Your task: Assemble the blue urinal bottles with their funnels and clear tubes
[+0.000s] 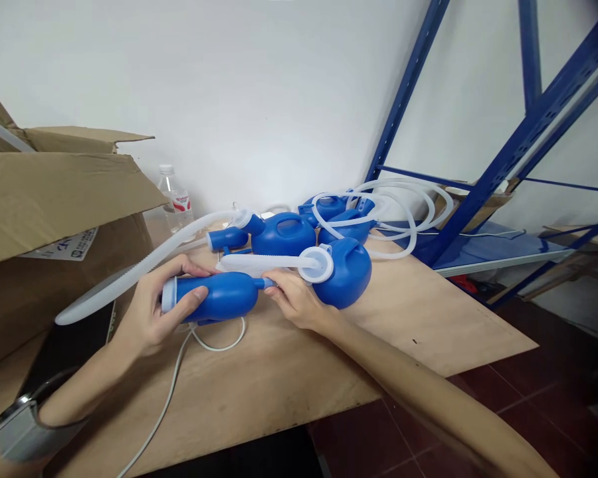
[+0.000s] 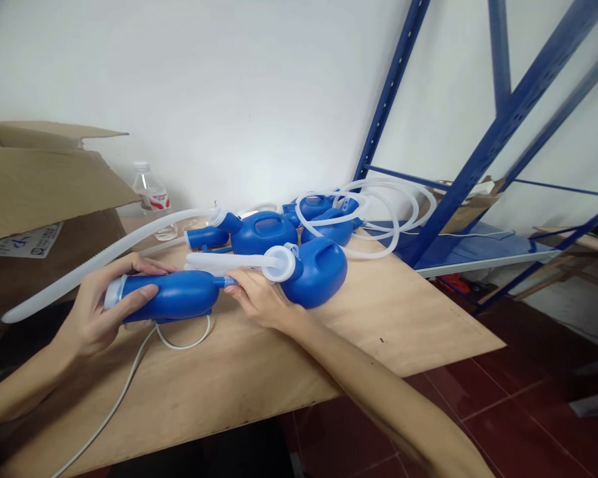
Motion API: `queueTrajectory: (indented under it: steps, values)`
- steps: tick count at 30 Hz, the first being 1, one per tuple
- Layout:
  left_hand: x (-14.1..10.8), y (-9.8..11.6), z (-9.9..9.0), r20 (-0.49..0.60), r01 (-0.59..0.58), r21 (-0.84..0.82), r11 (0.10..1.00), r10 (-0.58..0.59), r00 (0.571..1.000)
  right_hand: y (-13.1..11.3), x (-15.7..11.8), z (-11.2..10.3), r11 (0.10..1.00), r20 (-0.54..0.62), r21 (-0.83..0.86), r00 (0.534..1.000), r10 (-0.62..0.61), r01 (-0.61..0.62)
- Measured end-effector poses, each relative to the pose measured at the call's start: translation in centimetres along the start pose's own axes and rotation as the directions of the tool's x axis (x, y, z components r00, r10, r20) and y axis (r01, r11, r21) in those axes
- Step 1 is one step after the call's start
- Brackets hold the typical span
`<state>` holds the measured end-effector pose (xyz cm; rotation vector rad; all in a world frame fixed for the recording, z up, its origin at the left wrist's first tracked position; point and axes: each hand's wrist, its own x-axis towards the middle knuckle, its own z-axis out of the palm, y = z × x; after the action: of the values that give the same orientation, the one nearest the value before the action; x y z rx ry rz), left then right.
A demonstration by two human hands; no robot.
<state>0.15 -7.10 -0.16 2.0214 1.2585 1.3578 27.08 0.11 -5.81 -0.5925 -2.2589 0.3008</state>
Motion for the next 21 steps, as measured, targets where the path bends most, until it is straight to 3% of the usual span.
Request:
queueTrajectory:
  steps: [5, 10, 14, 17, 19, 21]
  values:
    - [-0.4, 0.1, 0.5, 0.002, -0.095, 0.035, 0.995, 0.095, 0.995, -0.3, 0.1, -0.3, 0.999, 0.037, 0.052, 0.999, 0.002, -0.004]
    - [-0.2, -1.4, 0.6, 0.019, -0.181, 0.146, 0.972, 0.180, 0.983, -0.4, 0.3, -0.4, 0.998, 0.127, 0.040, 0.991, 0.035, -0.040]
    - [0.2, -2.4, 0.0, -0.037, -0.068, 0.068, 0.995, 0.071, 0.997, -0.5, -0.1, -0.1, 0.994, -0.020, 0.023, 0.994, 0.105, -0.104]
    - [0.4, -2.7, -0.4, -0.073, -0.002, -0.020, 1.000, 0.000, 0.997, -0.4, -0.7, 0.3, 0.994, -0.082, -0.069, 0.993, -0.086, 0.081]
    - [0.6, -2.8, -0.5, -0.083, 0.020, -0.061, 0.998, -0.025, 0.996, -0.3, -1.1, 0.5, 0.945, -0.029, -0.147, 0.953, -0.300, 0.293]
    - [0.6, -3.1, -0.5, -0.094, 0.031, -0.087, 0.996, -0.039, 0.995, -0.4, -1.3, 0.7, 0.892, 0.012, -0.149, 0.902, -0.431, 0.427]
